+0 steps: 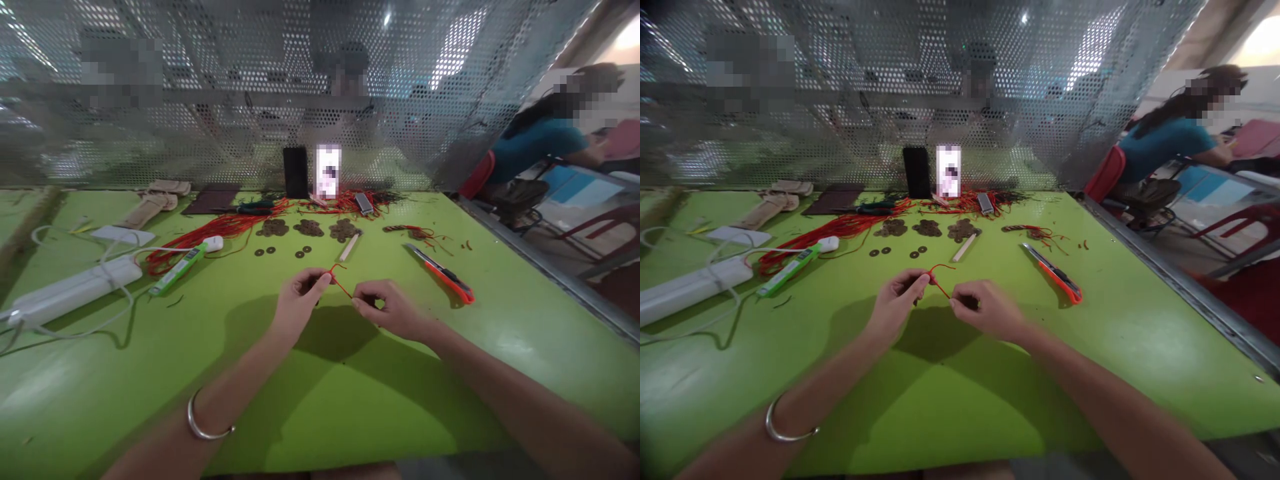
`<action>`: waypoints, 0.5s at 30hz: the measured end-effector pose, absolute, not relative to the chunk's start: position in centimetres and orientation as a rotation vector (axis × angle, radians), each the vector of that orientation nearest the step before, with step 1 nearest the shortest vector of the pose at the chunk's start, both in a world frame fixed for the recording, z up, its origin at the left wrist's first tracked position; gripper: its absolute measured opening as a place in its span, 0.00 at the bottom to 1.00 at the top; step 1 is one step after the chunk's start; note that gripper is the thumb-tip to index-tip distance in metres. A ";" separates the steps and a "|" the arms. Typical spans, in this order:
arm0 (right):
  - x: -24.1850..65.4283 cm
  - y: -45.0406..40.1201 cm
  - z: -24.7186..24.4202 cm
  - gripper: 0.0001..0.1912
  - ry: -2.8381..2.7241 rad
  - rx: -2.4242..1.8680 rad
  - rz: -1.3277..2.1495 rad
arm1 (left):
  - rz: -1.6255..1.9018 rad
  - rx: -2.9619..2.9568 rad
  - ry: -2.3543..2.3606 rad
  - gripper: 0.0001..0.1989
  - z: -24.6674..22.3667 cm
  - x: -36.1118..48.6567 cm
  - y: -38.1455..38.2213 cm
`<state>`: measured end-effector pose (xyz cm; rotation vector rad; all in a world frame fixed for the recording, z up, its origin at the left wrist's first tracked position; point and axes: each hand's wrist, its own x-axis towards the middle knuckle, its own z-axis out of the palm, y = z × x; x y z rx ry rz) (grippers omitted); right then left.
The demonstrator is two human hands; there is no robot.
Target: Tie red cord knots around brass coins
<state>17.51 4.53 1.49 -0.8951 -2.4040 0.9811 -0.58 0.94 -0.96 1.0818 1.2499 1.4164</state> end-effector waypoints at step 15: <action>16.9 4.2 0.9 0.10 -2.418 -0.969 1.027 | 1.299 0.999 1.199 0.12 -1.1 -0.9 0.5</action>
